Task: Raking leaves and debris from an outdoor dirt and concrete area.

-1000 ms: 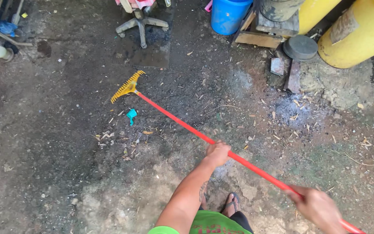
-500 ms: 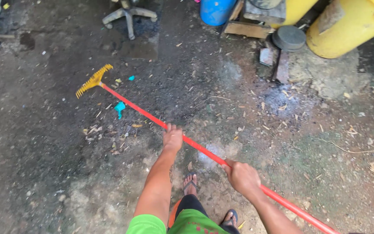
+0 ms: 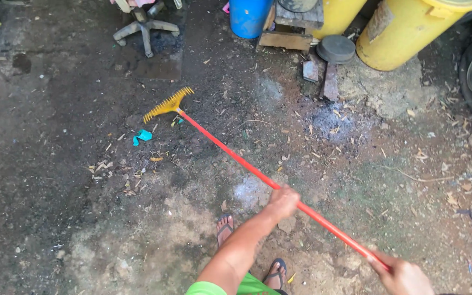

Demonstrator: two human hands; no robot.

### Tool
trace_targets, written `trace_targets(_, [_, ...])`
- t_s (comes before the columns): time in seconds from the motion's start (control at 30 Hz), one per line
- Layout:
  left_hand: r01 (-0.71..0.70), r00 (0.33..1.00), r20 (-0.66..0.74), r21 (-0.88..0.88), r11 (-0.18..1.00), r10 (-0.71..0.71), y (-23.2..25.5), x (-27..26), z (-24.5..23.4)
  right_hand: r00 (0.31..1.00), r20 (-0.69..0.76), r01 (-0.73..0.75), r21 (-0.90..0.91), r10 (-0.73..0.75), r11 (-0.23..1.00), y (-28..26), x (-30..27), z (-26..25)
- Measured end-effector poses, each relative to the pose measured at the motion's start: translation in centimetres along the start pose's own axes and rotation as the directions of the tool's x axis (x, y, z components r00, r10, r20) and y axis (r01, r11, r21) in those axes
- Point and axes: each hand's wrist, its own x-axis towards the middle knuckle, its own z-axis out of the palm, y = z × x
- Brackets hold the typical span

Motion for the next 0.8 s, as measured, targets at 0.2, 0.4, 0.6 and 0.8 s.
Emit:
trace_targets(0.2, [0.293, 0.944, -0.167, 0.022, 0.956, -0.285, -10.1, -0.6, -1.6, 0.987, 0.059, 0.131, 0.210, -0.146, 0.969, -18.5, -0.4, -3.2])
trace_targets(0.4, [0.451, 0.884, -0.062, -0.150, 0.880, -0.464, -14.8, -4.2, -3.6, 0.952, 0.042, 0.284, 0.236, -0.302, 0.929, -28.3, 3.0, 0.6])
trace_targets(0.6, [0.104, 0.970, -0.176, -0.330, 0.938, -0.170, -5.6, -2.0, 2.8, 0.976, 0.138, 0.145, 0.157, -0.167, 0.977, -13.9, 0.9, -1.8])
trace_targets(0.8, [0.011, 0.999, -0.028, -0.218, 0.976, -0.017, 6.2, -1.1, -3.0, 0.998, -0.009, -0.054, 0.069, 0.055, 0.996, 10.5, -2.1, -1.9])
